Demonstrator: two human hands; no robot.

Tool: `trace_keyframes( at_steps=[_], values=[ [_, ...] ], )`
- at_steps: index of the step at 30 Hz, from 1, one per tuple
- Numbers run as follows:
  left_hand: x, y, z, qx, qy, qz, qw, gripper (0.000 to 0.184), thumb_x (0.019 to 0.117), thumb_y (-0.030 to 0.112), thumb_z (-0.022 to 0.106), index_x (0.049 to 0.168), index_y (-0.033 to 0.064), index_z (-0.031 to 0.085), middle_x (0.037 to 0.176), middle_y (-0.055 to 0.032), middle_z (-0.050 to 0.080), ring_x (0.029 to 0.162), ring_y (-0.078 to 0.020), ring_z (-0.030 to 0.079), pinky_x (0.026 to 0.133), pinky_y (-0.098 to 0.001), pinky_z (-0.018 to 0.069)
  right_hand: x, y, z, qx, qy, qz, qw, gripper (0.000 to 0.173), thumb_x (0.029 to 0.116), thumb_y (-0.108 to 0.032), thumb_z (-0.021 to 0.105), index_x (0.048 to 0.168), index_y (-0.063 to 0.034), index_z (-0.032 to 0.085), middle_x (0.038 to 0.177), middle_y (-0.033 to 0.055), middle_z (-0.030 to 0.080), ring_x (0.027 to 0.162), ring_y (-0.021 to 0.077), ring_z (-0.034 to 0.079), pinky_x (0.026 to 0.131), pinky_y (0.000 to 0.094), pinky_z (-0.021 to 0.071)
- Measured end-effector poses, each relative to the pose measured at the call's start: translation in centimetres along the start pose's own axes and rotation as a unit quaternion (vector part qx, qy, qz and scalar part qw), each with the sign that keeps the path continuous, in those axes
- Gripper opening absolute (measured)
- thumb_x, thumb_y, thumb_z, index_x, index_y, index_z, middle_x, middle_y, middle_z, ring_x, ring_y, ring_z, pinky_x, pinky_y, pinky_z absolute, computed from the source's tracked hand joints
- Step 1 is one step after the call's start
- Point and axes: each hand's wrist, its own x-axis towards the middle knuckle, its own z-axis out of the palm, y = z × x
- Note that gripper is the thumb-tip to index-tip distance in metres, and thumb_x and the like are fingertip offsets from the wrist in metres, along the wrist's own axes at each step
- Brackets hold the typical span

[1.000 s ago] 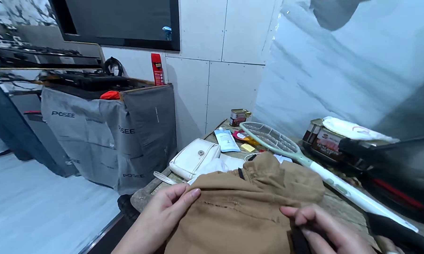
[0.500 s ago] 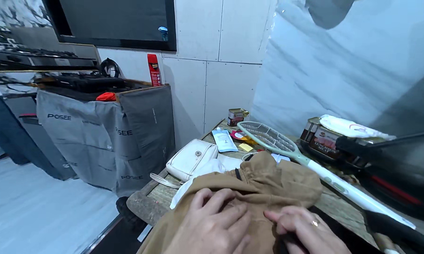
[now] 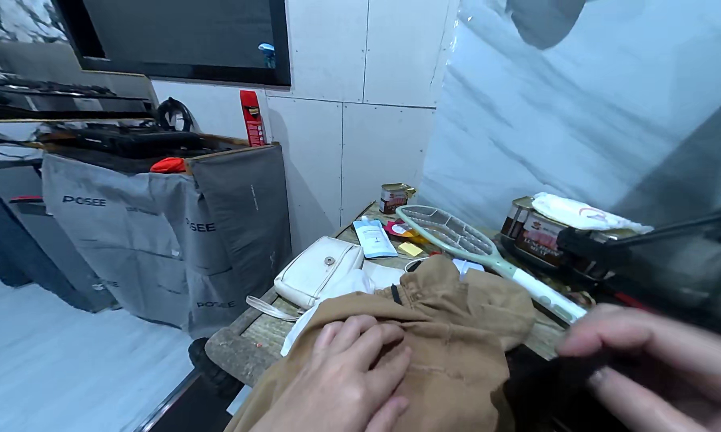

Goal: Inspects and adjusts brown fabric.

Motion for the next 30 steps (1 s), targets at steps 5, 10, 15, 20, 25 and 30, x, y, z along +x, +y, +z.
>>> trace_keyframes(
  at_steps=[5, 10, 15, 20, 25, 30],
  values=[
    [1.9, 2.0, -1.8, -0.406, 0.072, -0.035, 0.911, 0.058, 0.1053, 0.03, 0.054, 0.144, -0.0135, 0.046, 0.131, -0.0165, 0.065, 0.121, -0.017, 0.064, 0.104, -0.0337, 0.0531, 3.2, -1.6, 1.2, -0.046, -0.016, 0.014, 0.999, 0.009, 0.0902, -0.013, 0.067, 0.092, -0.0104, 0.075, 0.081, -0.0081, 0.069, 0.069, -0.0062, 0.06, 0.06, 0.0146, 0.0512],
    [3.6, 3.9, -2.9, -0.433, 0.105, -0.136, 0.885, 0.051, 0.0886, 0.011, 0.073, 0.133, -0.0011, 0.05, 0.11, -0.0015, 0.069, 0.096, -0.0059, 0.069, 0.08, -0.0244, 0.06, 7.4, -3.3, 2.0, -0.021, -0.022, -0.025, 0.999, 0.008, 0.0821, -0.016, 0.071, 0.083, -0.0227, 0.076, 0.06, -0.0135, 0.06, 0.049, -0.004, 0.053, 0.039, 0.0146, 0.0425],
    [1.1, 0.9, -4.4, -0.404, 0.061, -0.138, 0.902, 0.017, 0.0916, 0.006, 0.066, 0.108, 0.0061, 0.07, 0.098, 0.0069, 0.072, 0.089, 0.0018, 0.068, 0.079, -0.0202, 0.0588, 7.8, -2.2, 0.5, 0.089, -0.015, 0.037, 0.995, 0.002, 0.0833, -0.015, 0.076, 0.083, -0.0172, 0.076, 0.06, -0.0044, 0.063, 0.049, 0.0022, 0.056, 0.043, 0.0169, 0.0462],
    [-1.5, -2.1, -5.5, -0.446, 0.096, -0.199, 0.867, 0.006, 0.0939, 0.028, 0.071, 0.098, 0.0261, 0.075, 0.09, 0.0117, 0.074, 0.079, 0.0025, 0.068, 0.07, -0.0172, 0.0573, 5.2, 0.3, 1.6, 0.181, 0.001, 0.124, 0.976, 0.005, 0.0824, -0.019, 0.079, 0.082, -0.017, 0.074, 0.064, -0.0013, 0.065, 0.053, 0.0038, 0.058, 0.05, 0.0183, 0.0503],
    [-1.8, -2.6, -3.8, -0.306, 0.155, -0.246, 0.907, 0.013, 0.0918, 0.027, 0.07, 0.101, 0.0194, 0.073, 0.089, 0.0092, 0.073, 0.077, 0.0, 0.068, 0.067, -0.0186, 0.0573, 1.3, 2.7, 4.3, 0.125, -0.023, 0.196, 0.972, 0.002, 0.0893, -0.014, 0.072, 0.09, -0.0149, 0.071, 0.062, -0.0161, 0.056, 0.052, -0.0051, 0.052, 0.05, 0.0155, 0.0462],
    [-1.8, -2.4, -2.1, -0.161, 0.165, -0.274, 0.934, 0.019, 0.0921, 0.032, 0.067, 0.098, 0.0152, 0.073, 0.082, 0.0095, 0.069, 0.066, 0.0024, 0.065, 0.056, -0.016, 0.0549, 0.2, 3.8, 5.3, 0.077, -0.036, 0.238, 0.968, 0.003, 0.0889, -0.016, 0.072, 0.091, -0.0138, 0.072, 0.058, -0.0164, 0.05, 0.048, -0.0054, 0.046, 0.047, 0.0146, 0.0398]
  ],
)
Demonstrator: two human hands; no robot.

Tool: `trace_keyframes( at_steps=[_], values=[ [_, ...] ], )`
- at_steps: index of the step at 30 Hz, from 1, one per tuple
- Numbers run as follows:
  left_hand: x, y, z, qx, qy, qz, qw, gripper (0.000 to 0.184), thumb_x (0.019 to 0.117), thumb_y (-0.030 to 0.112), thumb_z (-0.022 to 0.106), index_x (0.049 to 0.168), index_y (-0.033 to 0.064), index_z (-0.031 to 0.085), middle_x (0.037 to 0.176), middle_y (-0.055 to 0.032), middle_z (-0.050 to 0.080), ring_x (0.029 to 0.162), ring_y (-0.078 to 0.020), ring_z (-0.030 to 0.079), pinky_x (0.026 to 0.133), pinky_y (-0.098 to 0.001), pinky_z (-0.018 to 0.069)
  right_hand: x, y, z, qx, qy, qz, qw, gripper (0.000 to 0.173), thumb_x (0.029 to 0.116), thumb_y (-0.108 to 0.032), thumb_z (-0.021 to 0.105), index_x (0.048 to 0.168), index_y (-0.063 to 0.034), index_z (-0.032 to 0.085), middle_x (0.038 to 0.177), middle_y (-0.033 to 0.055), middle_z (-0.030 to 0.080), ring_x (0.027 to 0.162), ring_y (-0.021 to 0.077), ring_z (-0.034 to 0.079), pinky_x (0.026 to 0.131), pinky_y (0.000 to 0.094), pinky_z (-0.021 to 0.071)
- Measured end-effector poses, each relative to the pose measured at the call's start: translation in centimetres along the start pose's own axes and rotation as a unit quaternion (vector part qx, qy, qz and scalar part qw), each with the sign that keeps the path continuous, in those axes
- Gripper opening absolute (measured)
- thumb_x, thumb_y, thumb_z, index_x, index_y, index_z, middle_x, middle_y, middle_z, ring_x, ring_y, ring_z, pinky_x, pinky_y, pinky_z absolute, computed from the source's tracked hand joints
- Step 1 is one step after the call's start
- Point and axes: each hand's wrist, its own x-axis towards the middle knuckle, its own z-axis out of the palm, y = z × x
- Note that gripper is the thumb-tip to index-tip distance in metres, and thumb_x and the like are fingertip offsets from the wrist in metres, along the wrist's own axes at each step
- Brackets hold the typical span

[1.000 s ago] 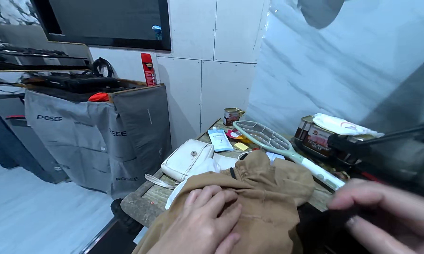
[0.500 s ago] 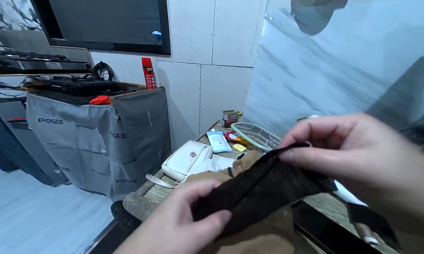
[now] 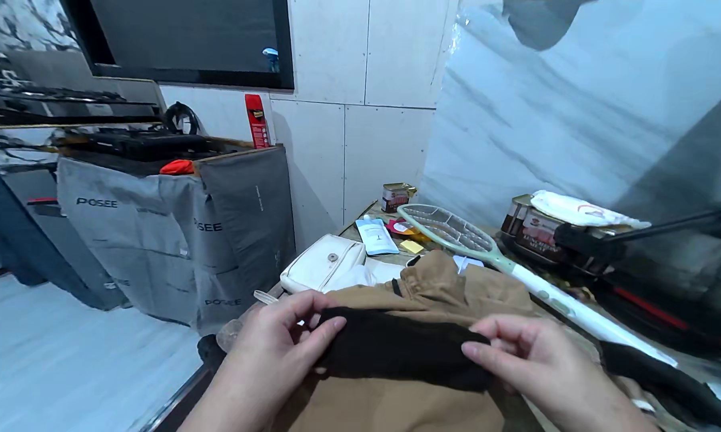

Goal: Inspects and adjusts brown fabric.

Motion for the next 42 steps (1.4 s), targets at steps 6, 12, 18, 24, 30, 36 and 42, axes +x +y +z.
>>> trace_keyframes(
  at_steps=[6, 12, 18, 24, 30, 36, 42],
  values=[
    [-0.2, 0.5, 0.1, -0.003, 0.001, -0.015, 1.0, 0.017, 0.0945, 0.029, 0.066, 0.097, 0.0133, 0.072, 0.08, 0.0085, 0.067, 0.055, 0.0036, 0.06, 0.045, -0.0146, 0.0512, 0.1, -0.1, -0.3, 0.035, 0.008, 0.025, 0.999, 0.006, 0.0874, -0.013, 0.074, 0.091, -0.0158, 0.071, 0.054, -0.0168, 0.049, 0.045, -0.0049, 0.042, 0.043, 0.0153, 0.0352],
    [-0.5, -1.0, 0.6, 0.103, 0.041, 0.059, 0.992, 0.024, 0.0942, 0.034, 0.063, 0.093, 0.0129, 0.074, 0.078, 0.0059, 0.07, 0.065, 0.0029, 0.062, 0.058, -0.0155, 0.0515, 0.0, 0.6, 0.8, -0.033, 0.02, 0.015, 0.999, 0.017, 0.0884, -0.018, 0.076, 0.1, -0.0102, 0.066, 0.058, -0.012, 0.052, 0.048, -0.0013, 0.045, 0.048, 0.019, 0.0394],
    [-0.6, -1.4, 0.8, 0.109, 0.076, 0.083, 0.988, 0.023, 0.0944, 0.032, 0.064, 0.091, 0.0129, 0.075, 0.079, 0.0057, 0.071, 0.067, 0.0036, 0.062, 0.06, -0.0143, 0.0515, -0.2, 0.6, 1.2, -0.083, 0.056, -0.039, 0.994, 0.019, 0.0897, -0.019, 0.074, 0.102, -0.0071, 0.066, 0.062, -0.0099, 0.054, 0.05, 0.0001, 0.046, 0.049, 0.0196, 0.0398],
    [-0.7, -1.7, 1.2, 0.081, 0.118, 0.136, 0.98, 0.025, 0.0995, 0.028, 0.06, 0.094, 0.0078, 0.075, 0.082, 0.0025, 0.071, 0.072, 0.0048, 0.062, 0.066, -0.0113, 0.0507, -0.9, 0.5, 1.7, -0.098, 0.098, -0.097, 0.986, 0.013, 0.0912, -0.015, 0.072, 0.098, -0.0049, 0.067, 0.067, -0.0067, 0.06, 0.055, -0.001, 0.05, 0.051, 0.0185, 0.0417],
    [-1.1, -2.4, 1.9, 0.08, 0.135, 0.167, 0.973, 0.025, 0.1016, 0.025, 0.059, 0.095, 0.0059, 0.073, 0.082, -0.0005, 0.071, 0.072, 0.0036, 0.062, 0.067, -0.0113, 0.0507, -1.3, 1.1, 2.1, -0.102, 0.101, -0.095, 0.985, 0.016, 0.0919, -0.017, 0.073, 0.098, -0.0037, 0.067, 0.065, -0.0055, 0.059, 0.054, 0.0001, 0.05, 0.051, 0.0191, 0.0409],
    [-0.4, -2.5, 2.1, 0.131, 0.142, 0.149, 0.97, 0.027, 0.1, 0.032, 0.059, 0.094, 0.011, 0.074, 0.071, 0.0044, 0.067, 0.06, 0.0033, 0.057, 0.055, -0.0133, 0.0465, -1.0, 1.3, 2.7, -0.128, 0.13, -0.094, 0.979, 0.018, 0.0927, -0.019, 0.072, 0.1, -0.0039, 0.066, 0.062, -0.0059, 0.058, 0.052, 0.0016, 0.05, 0.05, 0.0213, 0.0417],
    [-0.4, -3.1, 2.4, 0.123, 0.143, 0.17, 0.967, 0.027, 0.1026, 0.028, 0.056, 0.093, 0.0093, 0.073, 0.077, 0.0012, 0.068, 0.067, 0.0005, 0.06, 0.062, -0.0145, 0.0496, -1.3, 1.5, 2.9, -0.094, 0.122, -0.095, 0.983, 0.022, 0.0919, -0.016, 0.073, 0.105, 0.0004, 0.065, 0.068, -0.0045, 0.059, 0.055, -0.0002, 0.047, 0.051, 0.0181, 0.0387]
  ],
)
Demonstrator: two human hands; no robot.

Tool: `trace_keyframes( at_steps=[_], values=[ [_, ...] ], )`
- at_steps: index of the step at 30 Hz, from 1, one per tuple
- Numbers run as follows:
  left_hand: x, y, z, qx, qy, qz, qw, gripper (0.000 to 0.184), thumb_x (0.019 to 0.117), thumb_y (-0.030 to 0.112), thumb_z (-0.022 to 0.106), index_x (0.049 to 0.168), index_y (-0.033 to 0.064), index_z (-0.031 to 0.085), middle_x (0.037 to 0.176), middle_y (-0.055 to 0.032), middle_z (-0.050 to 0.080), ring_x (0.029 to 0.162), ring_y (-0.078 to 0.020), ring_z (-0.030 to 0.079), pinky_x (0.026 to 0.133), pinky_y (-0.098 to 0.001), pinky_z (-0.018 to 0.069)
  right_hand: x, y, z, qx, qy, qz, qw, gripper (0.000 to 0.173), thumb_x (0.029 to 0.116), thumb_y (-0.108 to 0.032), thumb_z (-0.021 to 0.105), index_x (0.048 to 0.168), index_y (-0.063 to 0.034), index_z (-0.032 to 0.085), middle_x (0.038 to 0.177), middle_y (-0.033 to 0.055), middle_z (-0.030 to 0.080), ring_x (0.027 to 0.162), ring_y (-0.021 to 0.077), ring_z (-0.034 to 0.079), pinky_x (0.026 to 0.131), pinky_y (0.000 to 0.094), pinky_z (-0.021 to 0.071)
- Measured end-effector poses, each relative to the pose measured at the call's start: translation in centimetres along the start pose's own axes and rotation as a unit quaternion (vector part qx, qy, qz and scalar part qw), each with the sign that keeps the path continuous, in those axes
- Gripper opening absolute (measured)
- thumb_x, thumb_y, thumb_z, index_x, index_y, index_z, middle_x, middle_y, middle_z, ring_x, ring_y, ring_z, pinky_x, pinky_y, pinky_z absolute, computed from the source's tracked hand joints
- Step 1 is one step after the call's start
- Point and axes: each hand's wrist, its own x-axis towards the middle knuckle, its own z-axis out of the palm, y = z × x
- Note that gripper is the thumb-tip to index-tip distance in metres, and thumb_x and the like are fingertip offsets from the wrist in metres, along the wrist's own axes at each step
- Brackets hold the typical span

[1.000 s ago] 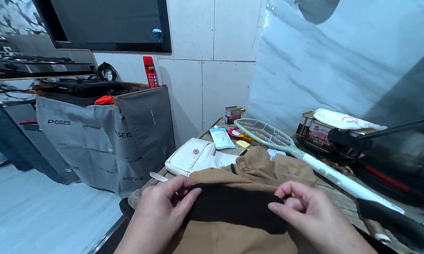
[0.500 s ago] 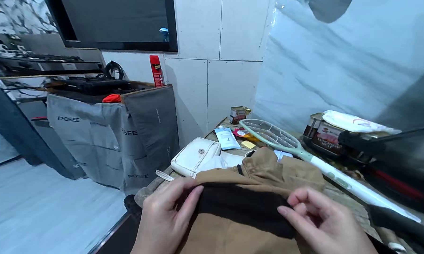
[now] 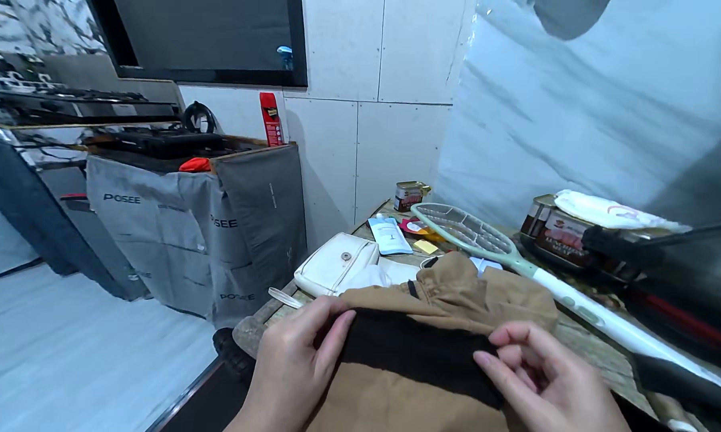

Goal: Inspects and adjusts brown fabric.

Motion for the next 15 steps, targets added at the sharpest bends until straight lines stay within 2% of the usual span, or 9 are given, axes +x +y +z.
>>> trace_keyframes(
  at_steps=[3, 6, 8, 9, 12, 15],
  values=[
    [-0.1, 0.3, -0.1, -0.004, 0.004, 0.015, 1.0, 0.027, 0.1037, 0.027, 0.054, 0.094, 0.008, 0.071, 0.083, -0.0015, 0.069, 0.075, -0.0011, 0.061, 0.066, -0.0142, 0.0481, -0.4, -0.2, 0.1, 0.01, 0.006, -0.001, 1.0, 0.022, 0.091, -0.008, 0.069, 0.11, 0.0029, 0.065, 0.074, -0.0025, 0.063, 0.059, -0.0001, 0.049, 0.053, 0.0171, 0.0397],
    [0.0, 1.0, -0.3, -0.01, 0.002, 0.01, 1.0, 0.026, 0.104, 0.025, 0.053, 0.094, 0.0072, 0.07, 0.081, -0.0014, 0.069, 0.074, -0.0006, 0.06, 0.066, -0.0143, 0.0462, -0.9, -0.8, 0.7, -0.005, 0.038, -0.032, 0.999, 0.018, 0.0926, -0.005, 0.064, 0.108, 0.0055, 0.063, 0.081, 0.0046, 0.063, 0.07, 0.0045, 0.056, 0.063, 0.0188, 0.0467],
    [0.2, 1.4, -0.3, -0.025, 0.007, -0.001, 1.0, 0.025, 0.1033, 0.023, 0.054, 0.094, 0.0061, 0.069, 0.078, -0.0003, 0.068, 0.07, 0.0023, 0.058, 0.064, -0.0118, 0.0455, -1.1, -1.0, 1.3, -0.005, 0.069, -0.054, 0.996, 0.015, 0.0918, -0.003, 0.063, 0.104, 0.0062, 0.063, 0.085, 0.0099, 0.065, 0.076, 0.0099, 0.061, 0.07, 0.0247, 0.0509],
    [0.3, 1.5, -0.4, -0.034, 0.007, -0.007, 0.999, 0.024, 0.1033, 0.023, 0.054, 0.094, 0.0057, 0.069, 0.077, 0.0003, 0.068, 0.069, 0.0038, 0.059, 0.064, -0.0105, 0.0472, -1.1, -1.0, 1.4, 0.003, 0.086, -0.065, 0.994, 0.013, 0.0916, -0.002, 0.062, 0.101, 0.0063, 0.063, 0.085, 0.0104, 0.066, 0.077, 0.008, 0.062, 0.072, 0.0221, 0.0526],
    [0.9, 1.8, -0.7, -0.056, 0.014, -0.028, 0.998, 0.023, 0.1027, 0.024, 0.056, 0.095, 0.0071, 0.069, 0.074, 0.0045, 0.066, 0.066, 0.0073, 0.058, 0.061, -0.0088, 0.0482, -0.5, -1.5, 1.1, 0.055, 0.124, -0.082, 0.987, 0.007, 0.0907, 0.001, 0.063, 0.095, 0.0065, 0.063, 0.088, 0.0073, 0.064, 0.076, -0.0004, 0.061, 0.069, 0.0137, 0.0529],
    [2.2, 2.8, -1.3, -0.092, 0.02, -0.061, 0.994, 0.017, 0.1012, 0.025, 0.057, 0.095, 0.0133, 0.068, 0.074, 0.0104, 0.064, 0.063, 0.0077, 0.057, 0.057, -0.0095, 0.0482, 0.4, -2.6, 0.2, 0.098, 0.152, -0.093, 0.979, 0.003, 0.0908, 0.004, 0.062, 0.094, 0.0035, 0.061, 0.089, -0.001, 0.064, 0.077, -0.0059, 0.06, 0.069, 0.0118, 0.0537]
  ],
)
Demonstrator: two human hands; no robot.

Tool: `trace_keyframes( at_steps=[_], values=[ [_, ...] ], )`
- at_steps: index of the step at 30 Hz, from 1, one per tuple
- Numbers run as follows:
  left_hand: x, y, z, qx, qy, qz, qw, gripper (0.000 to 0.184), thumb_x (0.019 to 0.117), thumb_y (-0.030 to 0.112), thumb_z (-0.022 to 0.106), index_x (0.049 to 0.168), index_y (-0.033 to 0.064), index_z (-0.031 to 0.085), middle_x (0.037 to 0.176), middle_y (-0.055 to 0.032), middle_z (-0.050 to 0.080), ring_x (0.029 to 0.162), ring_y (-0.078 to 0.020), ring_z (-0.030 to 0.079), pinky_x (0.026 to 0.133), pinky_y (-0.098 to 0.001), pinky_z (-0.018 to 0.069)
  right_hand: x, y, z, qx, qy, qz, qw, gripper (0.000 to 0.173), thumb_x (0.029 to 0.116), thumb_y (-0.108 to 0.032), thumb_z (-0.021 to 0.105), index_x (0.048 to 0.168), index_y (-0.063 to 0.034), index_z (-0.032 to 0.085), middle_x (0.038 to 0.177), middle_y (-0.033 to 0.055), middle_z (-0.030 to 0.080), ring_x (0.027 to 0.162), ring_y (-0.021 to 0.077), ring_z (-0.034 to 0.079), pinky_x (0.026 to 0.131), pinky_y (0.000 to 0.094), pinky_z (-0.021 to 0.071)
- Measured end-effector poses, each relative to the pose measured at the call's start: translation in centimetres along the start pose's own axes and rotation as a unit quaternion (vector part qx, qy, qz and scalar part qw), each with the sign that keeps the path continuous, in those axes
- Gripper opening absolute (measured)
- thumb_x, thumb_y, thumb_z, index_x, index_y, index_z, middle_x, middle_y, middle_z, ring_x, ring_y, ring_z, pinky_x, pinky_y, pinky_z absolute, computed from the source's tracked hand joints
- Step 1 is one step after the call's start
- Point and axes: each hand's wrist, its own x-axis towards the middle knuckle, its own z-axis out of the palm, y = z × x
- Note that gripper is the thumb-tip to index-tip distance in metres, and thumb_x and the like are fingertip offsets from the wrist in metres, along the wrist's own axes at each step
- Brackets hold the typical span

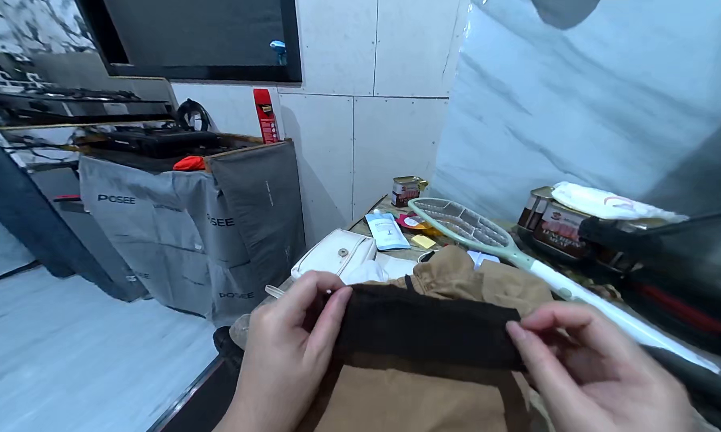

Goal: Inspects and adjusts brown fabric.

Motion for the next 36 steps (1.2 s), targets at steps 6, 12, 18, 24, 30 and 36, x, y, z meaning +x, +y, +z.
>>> trace_keyframes(
  at_steps=[6, 12, 18, 24, 30, 36],
  values=[
    [0.9, 1.3, -1.2, -0.004, -0.013, -0.005, 1.0, 0.015, 0.1031, 0.029, 0.057, 0.097, 0.0186, 0.066, 0.07, 0.0128, 0.061, 0.055, 0.007, 0.053, 0.048, -0.0108, 0.0449, 0.2, -0.5, -0.9, -0.006, 0.015, -0.036, 0.999, 0.005, 0.0926, 0.003, 0.062, 0.094, -0.0009, 0.061, 0.094, -0.0033, 0.064, 0.08, -0.0068, 0.06, 0.07, 0.0115, 0.0547],
    [-0.9, -2.6, 0.3, 0.086, -0.058, 0.014, 0.995, 0.025, 0.1016, 0.031, 0.055, 0.094, 0.0149, 0.071, 0.062, 0.0102, 0.056, 0.052, 0.0059, 0.047, 0.049, -0.0125, 0.0392, -2.3, 1.8, 0.4, -0.112, -0.028, 0.006, 0.993, 0.008, 0.09, 0.001, 0.06, 0.091, 0.0043, 0.066, 0.087, 0.0113, 0.064, 0.064, 0.0029, 0.059, 0.057, 0.0148, 0.0513],
    [-0.8, -2.6, -0.2, 0.081, -0.072, 0.028, 0.994, 0.025, 0.1024, 0.031, 0.054, 0.094, 0.0143, 0.071, 0.062, 0.0095, 0.056, 0.052, 0.0055, 0.047, 0.048, -0.0121, 0.0393, -2.4, 0.6, 0.1, -0.148, -0.042, -0.009, 0.988, 0.007, 0.088, 0.003, 0.06, 0.089, 0.0045, 0.067, 0.085, 0.013, 0.064, 0.067, 0.0053, 0.059, 0.06, 0.0144, 0.0502],
    [-1.1, -2.9, -0.1, 0.107, -0.086, 0.04, 0.99, 0.027, 0.102, 0.032, 0.053, 0.095, 0.0137, 0.071, 0.061, 0.0076, 0.056, 0.049, 0.0018, 0.047, 0.047, -0.0159, 0.0399, -2.8, 0.9, 0.5, -0.205, -0.068, -0.027, 0.976, 0.01, 0.0869, 0.002, 0.06, 0.087, 0.0036, 0.07, 0.084, 0.016, 0.066, 0.064, 0.0117, 0.06, 0.059, 0.02, 0.0514],
    [-0.9, -2.9, -0.2, 0.108, -0.101, 0.028, 0.989, 0.027, 0.1014, 0.034, 0.053, 0.093, 0.0155, 0.07, 0.059, 0.0098, 0.052, 0.048, 0.0032, 0.044, 0.045, -0.015, 0.0371, -2.3, 0.5, 0.2, -0.211, -0.082, -0.018, 0.974, 0.009, 0.0872, 0.002, 0.061, 0.088, 0.0025, 0.07, 0.085, 0.0154, 0.067, 0.063, 0.0116, 0.06, 0.058, 0.0202, 0.0508],
    [1.0, -1.4, -1.2, 0.017, -0.199, -0.157, 0.967, 0.019, 0.1002, 0.032, 0.056, 0.093, 0.0192, 0.068, 0.061, 0.0111, 0.058, 0.05, 0.0035, 0.053, 0.046, -0.0149, 0.0424, -1.3, 0.8, -0.3, -0.149, -0.102, 0.043, 0.983, 0.007, 0.088, 0.0, 0.064, 0.092, 0.0013, 0.069, 0.084, 0.0101, 0.065, 0.056, 0.0067, 0.056, 0.05, 0.0212, 0.0488]
  ],
)
